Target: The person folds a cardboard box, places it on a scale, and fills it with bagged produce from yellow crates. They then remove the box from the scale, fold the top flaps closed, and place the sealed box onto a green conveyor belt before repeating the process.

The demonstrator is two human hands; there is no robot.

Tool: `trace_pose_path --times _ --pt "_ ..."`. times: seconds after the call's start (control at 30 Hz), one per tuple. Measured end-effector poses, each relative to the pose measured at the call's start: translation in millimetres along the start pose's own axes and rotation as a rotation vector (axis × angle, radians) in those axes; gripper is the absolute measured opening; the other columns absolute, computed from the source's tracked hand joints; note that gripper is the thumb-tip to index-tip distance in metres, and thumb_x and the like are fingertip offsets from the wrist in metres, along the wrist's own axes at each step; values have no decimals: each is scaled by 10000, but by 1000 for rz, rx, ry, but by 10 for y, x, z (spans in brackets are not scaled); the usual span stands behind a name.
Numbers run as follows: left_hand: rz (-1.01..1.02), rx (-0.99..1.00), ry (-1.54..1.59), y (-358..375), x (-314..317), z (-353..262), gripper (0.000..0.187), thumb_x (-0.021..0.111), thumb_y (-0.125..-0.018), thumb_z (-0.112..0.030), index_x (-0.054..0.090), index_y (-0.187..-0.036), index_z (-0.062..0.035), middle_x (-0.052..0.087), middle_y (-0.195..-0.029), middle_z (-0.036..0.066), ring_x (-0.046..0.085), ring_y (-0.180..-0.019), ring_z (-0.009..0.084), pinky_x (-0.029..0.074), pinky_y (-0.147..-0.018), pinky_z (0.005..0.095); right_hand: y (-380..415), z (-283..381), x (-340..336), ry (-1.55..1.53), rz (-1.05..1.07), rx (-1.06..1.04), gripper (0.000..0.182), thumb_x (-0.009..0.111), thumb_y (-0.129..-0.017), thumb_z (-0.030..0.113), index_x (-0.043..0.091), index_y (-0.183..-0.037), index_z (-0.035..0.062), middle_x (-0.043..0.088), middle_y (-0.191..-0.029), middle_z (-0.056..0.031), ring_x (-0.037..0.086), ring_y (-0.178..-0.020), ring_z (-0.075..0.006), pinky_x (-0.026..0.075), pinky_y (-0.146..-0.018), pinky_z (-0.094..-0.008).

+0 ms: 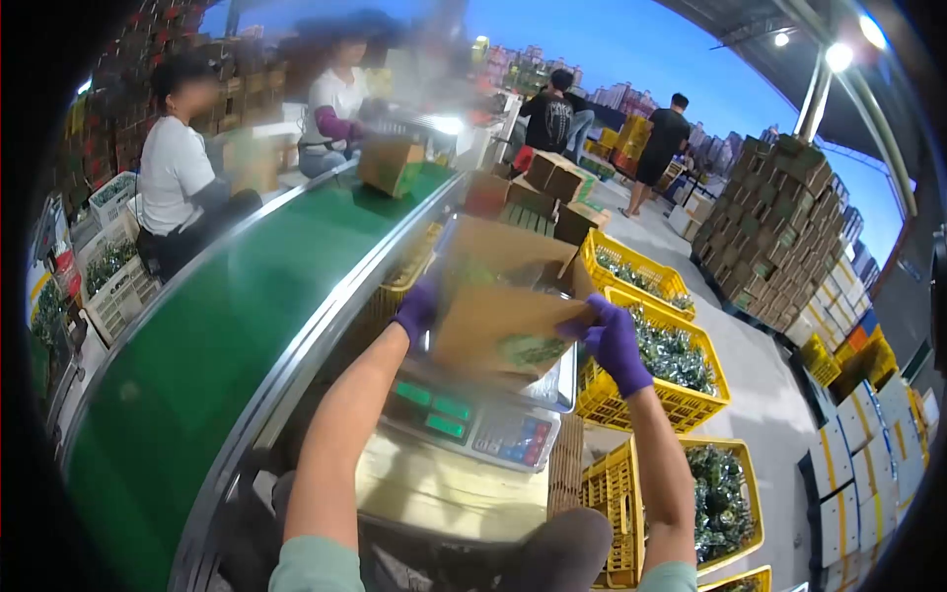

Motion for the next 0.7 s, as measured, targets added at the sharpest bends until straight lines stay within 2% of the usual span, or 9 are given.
trace_pose_path --times 0.07,0.1,0.2,0.27,0.4,0.5,0.6,0.63,0.7 --pt "4 33 -46 35 2 -86 412 426 -943 -312 510 -1251 -52 586 -1136 145 576 -1014 275 445 -901 371 168 224 -135 88 -113 -179 295 819 -699 181 614 -830 15 673 -756 -162 657 -651 -313 493 -597 -372" --pt "13 50 -72 90 -31 -160 407 437 -938 -299 512 -1251 -50 589 -1131 147 579 -1011 281 447 -898 372 377 509 -235 123 -137 -202 283 813 -708 189 601 -771 12 652 -734 -168 634 -622 -302 479 -581 -368" --pt "84 45 -174 840 -132 -275 395 467 -921 -258 517 -1250 -43 600 -1116 154 586 -1001 300 454 -890 374 1113 1159 -362 245 -132 -285 248 799 -709 174 594 -776 51 583 -698 -105 606 -645 -309 466 -556 -380" --pt "164 -1 -251 1687 -160 -339 390 488 -910 -230 520 -1249 -39 607 -1106 158 591 -995 312 459 -885 376 1680 1338 -328 384 -25 -307 293 799 -684 195 611 -879 84 597 -750 -99 604 -633 -311 470 -535 -410" --pt "318 -137 -361 3031 -263 -305 387 529 -889 -175 527 -1248 -30 621 -1085 167 600 -982 337 469 -874 378 2568 1274 190 261 232 -290 278 760 -701 185 579 -896 104 541 -782 -142 570 -586 -305 456 -477 -428" --pt "380 -282 -369 3219 -498 -333 392 560 -872 -134 532 -1247 -24 631 -1070 174 608 -972 356 476 -866 381 2862 976 696 190 295 -214 277 747 -723 232 544 -869 111 531 -772 -139 572 -586 -303 443 -458 -405" --pt "-17 -242 -135 2897 -691 -1190 349 571 -864 -101 563 -1205 -28 643 -1029 173 618 -942 365 485 -843 391 2837 1114 666 297 364 -209 263 711 -793 287 517 -852 120 538 -738 -119 579 -586 -289 427 -444 -379" --pt "-6 -244 -137 2772 -638 -1709 349 571 -864 -101 563 -1205 -28 643 -1029 173 618 -942 365 485 -843 391 2787 1163 591 293 359 -199 263 711 -793 287 517 -852 120 538 -738 -119 579 -586 -289 427 -444 -379" --pt "192 253 -648 2595 -331 -2885 275 635 -849 -162 632 -1100 -49 629 -1040 95 619 -919 182 480 -865 341 2577 1267 420 264 470 -205 274 663 -858 346 517 -845 114 522 -673 -82 590 -610 -272 423 -451 -391"
Point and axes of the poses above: each hand's wrist, its own y-axis away from the middle knuckle, its own x-axis out of the palm, z = x × y, the point moved 6 cm from there along -y, towards the middle knuckle
